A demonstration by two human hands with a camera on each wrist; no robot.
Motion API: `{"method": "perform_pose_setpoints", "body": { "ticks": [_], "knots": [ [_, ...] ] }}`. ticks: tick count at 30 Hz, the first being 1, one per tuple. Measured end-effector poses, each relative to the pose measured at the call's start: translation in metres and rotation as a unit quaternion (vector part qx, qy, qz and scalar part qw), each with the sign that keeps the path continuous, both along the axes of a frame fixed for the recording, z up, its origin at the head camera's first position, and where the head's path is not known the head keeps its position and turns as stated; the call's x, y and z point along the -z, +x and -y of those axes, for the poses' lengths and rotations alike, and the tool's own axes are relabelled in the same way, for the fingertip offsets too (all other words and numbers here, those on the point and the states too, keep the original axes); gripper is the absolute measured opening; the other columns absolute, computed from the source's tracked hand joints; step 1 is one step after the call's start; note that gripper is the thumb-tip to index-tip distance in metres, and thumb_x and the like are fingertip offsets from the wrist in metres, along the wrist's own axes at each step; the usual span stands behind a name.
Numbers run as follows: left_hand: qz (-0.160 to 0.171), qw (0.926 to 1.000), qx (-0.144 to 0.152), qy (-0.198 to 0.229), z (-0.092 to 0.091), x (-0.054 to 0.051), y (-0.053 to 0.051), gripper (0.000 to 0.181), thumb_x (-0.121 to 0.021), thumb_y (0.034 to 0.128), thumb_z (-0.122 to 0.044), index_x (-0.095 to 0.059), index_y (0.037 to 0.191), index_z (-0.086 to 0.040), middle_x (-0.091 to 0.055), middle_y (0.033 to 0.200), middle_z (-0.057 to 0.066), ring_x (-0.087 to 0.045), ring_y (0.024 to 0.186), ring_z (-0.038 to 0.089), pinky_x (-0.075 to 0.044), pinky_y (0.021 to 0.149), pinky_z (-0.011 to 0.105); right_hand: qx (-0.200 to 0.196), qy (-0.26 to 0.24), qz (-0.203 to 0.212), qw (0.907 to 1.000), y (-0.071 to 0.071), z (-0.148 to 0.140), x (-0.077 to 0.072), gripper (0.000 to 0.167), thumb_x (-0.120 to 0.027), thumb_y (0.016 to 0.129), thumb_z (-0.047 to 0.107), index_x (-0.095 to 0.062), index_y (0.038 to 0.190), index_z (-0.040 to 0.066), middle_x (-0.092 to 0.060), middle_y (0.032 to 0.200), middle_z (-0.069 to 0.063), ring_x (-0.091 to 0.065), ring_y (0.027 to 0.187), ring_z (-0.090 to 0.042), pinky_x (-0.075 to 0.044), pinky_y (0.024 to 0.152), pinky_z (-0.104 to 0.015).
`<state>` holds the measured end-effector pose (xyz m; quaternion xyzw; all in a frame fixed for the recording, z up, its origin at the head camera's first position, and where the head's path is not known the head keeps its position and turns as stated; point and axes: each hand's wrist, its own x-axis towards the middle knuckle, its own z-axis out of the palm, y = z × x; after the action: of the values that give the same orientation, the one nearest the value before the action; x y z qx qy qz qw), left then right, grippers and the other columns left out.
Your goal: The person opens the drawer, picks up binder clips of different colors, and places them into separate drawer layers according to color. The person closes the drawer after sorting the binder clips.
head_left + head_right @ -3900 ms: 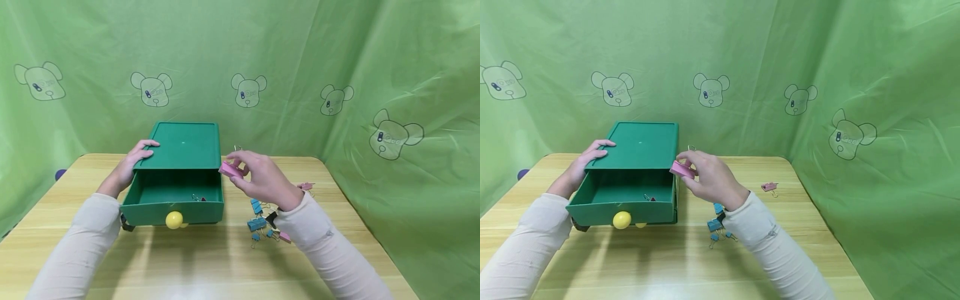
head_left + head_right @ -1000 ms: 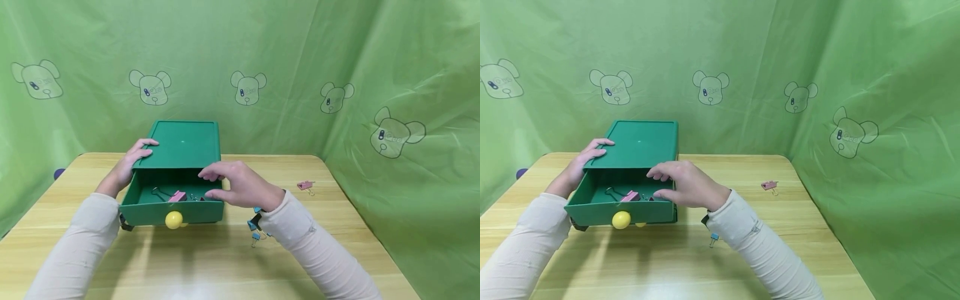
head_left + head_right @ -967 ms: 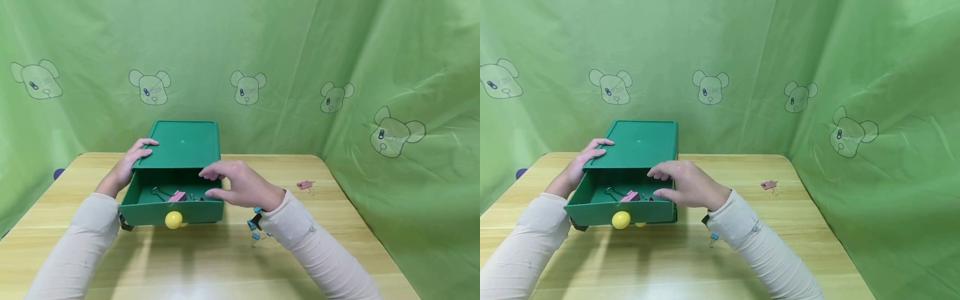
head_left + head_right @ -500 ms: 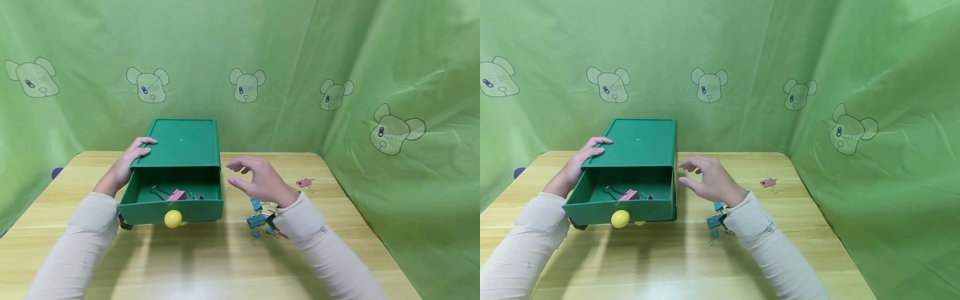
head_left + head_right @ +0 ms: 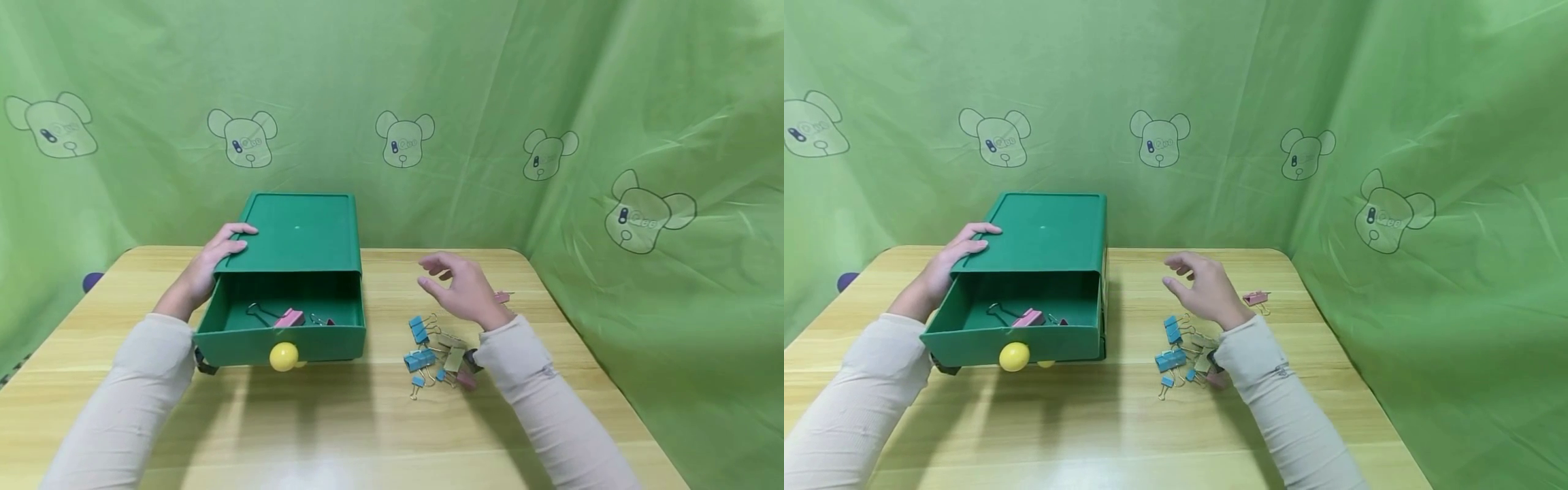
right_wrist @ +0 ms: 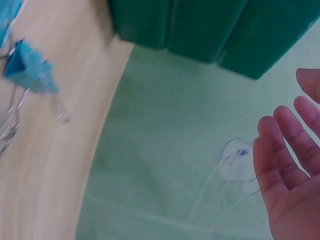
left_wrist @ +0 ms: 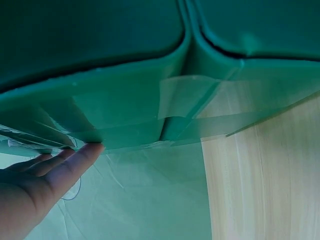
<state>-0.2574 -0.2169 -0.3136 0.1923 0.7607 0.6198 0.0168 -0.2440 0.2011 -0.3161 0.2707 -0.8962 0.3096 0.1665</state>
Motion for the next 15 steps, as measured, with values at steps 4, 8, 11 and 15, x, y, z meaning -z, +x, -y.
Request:
{"method": "perform_pose_setpoints", "body": {
  "ticks": [4,8,11,15],
  "knots": [
    [0.003,1.0,0.002,0.001,0.0,0.001,0.0,0.028,-0.033,0.1021,-0.024,-0.046,0.127,-0.024,-0.012,0.154,0.015,-0.009,0.137,0.039,-0.01,0.109,0.064,0.035,-0.01,0.027,0.999,-0.011,-0.012,0.009,0.026,-0.069,0.09,0.014,-0.065,0.113,0.001,-0.068,0.108,-0.014,-0.062,0.097,-0.029,-0.053,0.083,-0.043],
    [0.006,1.0,0.002,0.0,0.001,0.001,0.0,0.028,-0.033,0.1022,-0.025,-0.046,0.127,-0.025,-0.011,0.154,0.015,-0.009,0.137,0.04,-0.011,0.108,0.065,0.07,-0.013,0.05,0.9962,-0.021,-0.025,0.016,0.028,-0.068,0.091,0.015,-0.064,0.114,0.0,-0.066,0.11,-0.016,-0.062,0.099,-0.031,-0.053,0.084,-0.045],
    [0.006,1.0,0.003,-0.001,0.002,0.001,0.0,0.028,-0.033,0.1023,-0.025,-0.045,0.128,-0.025,-0.01,0.154,0.015,-0.009,0.137,0.04,-0.011,0.108,0.065,0.097,-0.01,0.067,0.993,-0.028,-0.037,0.022,0.03,-0.068,0.091,0.016,-0.062,0.116,-0.001,-0.064,0.112,-0.019,-0.061,0.1,-0.033,-0.052,0.085,-0.047],
    [0.004,1.0,0.004,-0.001,0.002,0.0,0.0,0.029,-0.033,0.1025,-0.026,-0.045,0.128,-0.024,-0.01,0.155,0.014,-0.008,0.138,0.039,-0.011,0.108,0.066,0.129,-0.003,0.087,0.9878,-0.036,-0.055,0.031,0.032,-0.066,0.092,0.017,-0.061,0.119,-0.001,-0.063,0.116,-0.021,-0.061,0.102,-0.036,-0.051,0.085,-0.049]
  ]
}}
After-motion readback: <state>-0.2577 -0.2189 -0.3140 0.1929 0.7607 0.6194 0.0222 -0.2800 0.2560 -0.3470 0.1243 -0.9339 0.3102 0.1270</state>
